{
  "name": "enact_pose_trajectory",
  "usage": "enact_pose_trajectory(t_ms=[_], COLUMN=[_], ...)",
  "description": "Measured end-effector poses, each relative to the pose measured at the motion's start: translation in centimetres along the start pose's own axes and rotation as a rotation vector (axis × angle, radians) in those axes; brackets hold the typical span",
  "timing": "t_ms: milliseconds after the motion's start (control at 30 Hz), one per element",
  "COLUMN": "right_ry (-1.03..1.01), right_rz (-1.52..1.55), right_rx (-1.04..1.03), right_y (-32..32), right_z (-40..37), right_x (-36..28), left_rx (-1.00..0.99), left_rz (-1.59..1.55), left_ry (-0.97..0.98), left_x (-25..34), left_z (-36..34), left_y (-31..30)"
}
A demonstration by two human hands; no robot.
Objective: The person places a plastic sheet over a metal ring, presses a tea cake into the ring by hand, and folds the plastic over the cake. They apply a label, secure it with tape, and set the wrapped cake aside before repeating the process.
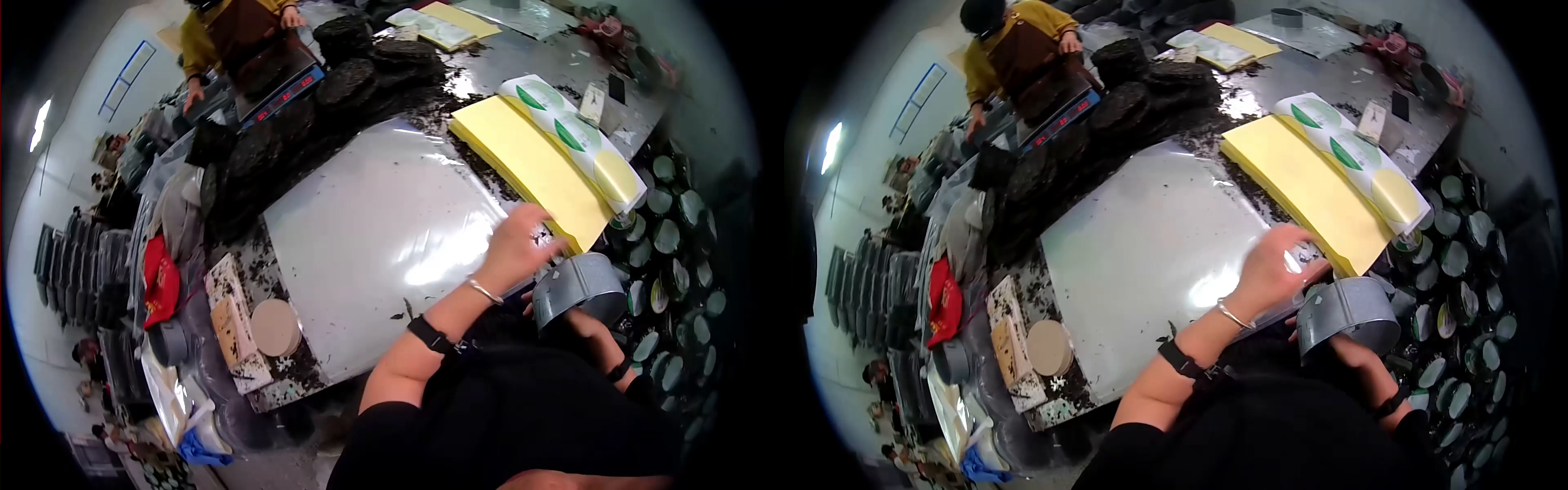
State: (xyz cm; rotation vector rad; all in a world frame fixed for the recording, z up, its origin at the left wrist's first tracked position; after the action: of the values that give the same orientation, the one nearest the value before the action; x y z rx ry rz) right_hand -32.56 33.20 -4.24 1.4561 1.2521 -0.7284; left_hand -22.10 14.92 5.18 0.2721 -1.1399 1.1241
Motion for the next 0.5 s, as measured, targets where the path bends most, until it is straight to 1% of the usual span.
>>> enact_pose_trajectory(t_ms=[33, 67, 100, 133, 167, 233, 300, 333, 367, 400, 433, 467, 500], right_ry=[-0.093, -0.176, -0.244, -0.244, -0.229, -0.373, -0.413, -0.341, -0.187, -0.362, 0.032, -0.2, -0.211], right_rz=[0.037, 0.072, 0.101, 0.079, 0.123, 0.267, 0.184, -0.041, -0.366, -0.665, -1.215, -1.191, -1.345], right_rx=[0.029, 0.054, 0.071, 0.207, 0.381, 0.685, 0.724, 0.677, 0.617, 0.621, 0.527, 0.2, 0.063], right_y=[1.6, 2.7, 3.1, 2.7, 2.5, 0.1, -0.1, 0.3, 1.3, 2.0, 4.5, 7.3, 10.0], right_z=[-1.3, -2.3, -3.1, -3.5, -3.1, -1.6, 1.5, 3.4, 5.7, 8.5, 10.9, 14.5, 17.3], right_x=[-2.2, -3.4, -4.0, -4.2, -6.0, -8.2, -10.6, -11.1, -11.7, -10.3, -11.3, -11.3, -9.6], left_rx=[0.079, 0.0, -0.103, 0.002, 0.016, 0.054, 0.178, 0.242, 0.335, 0.426, 0.597, 0.773, 0.754], left_rz=[0.443, 0.573, 0.667, 0.86, 0.719, 0.44, 0.147, 0.008, -0.161, -0.333, -1.001, -1.234, -1.288], left_ry=[-0.148, -0.347, -0.363, -0.176, -0.255, -0.377, -0.414, -0.425, -0.632, -0.831, -0.84, -1.003, -0.881], left_x=[-5.4, -8.8, -11.3, -12.7, -14.1, -16.9, -16.5, -16.4, -16.7, -17.3, -21.1, -20.4, -18.5], left_z=[-1.3, -2.9, -4.2, -6.0, -6.8, -6.6, -7.6, -8.5, -9.1, -9.9, -11.8, -11.3, -9.7], left_y=[-0.9, -0.6, 0.9, 2.7, 2.8, 2.4, 0.3, -1.0, -3.4, -6.8, -10.2, -15.2, -19.9])
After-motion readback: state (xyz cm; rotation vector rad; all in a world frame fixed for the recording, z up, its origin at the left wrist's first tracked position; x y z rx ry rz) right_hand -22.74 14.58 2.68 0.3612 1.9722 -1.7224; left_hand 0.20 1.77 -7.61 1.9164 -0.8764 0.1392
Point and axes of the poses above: each hand's wrist, its own z-axis towards the middle knuckle, its own y-axis out of the palm, x = y × z, the point moved 4 cm from there along z, towards the middle knuckle, and after that the axes turned 6 degrees about x, right-handed, at the moved point
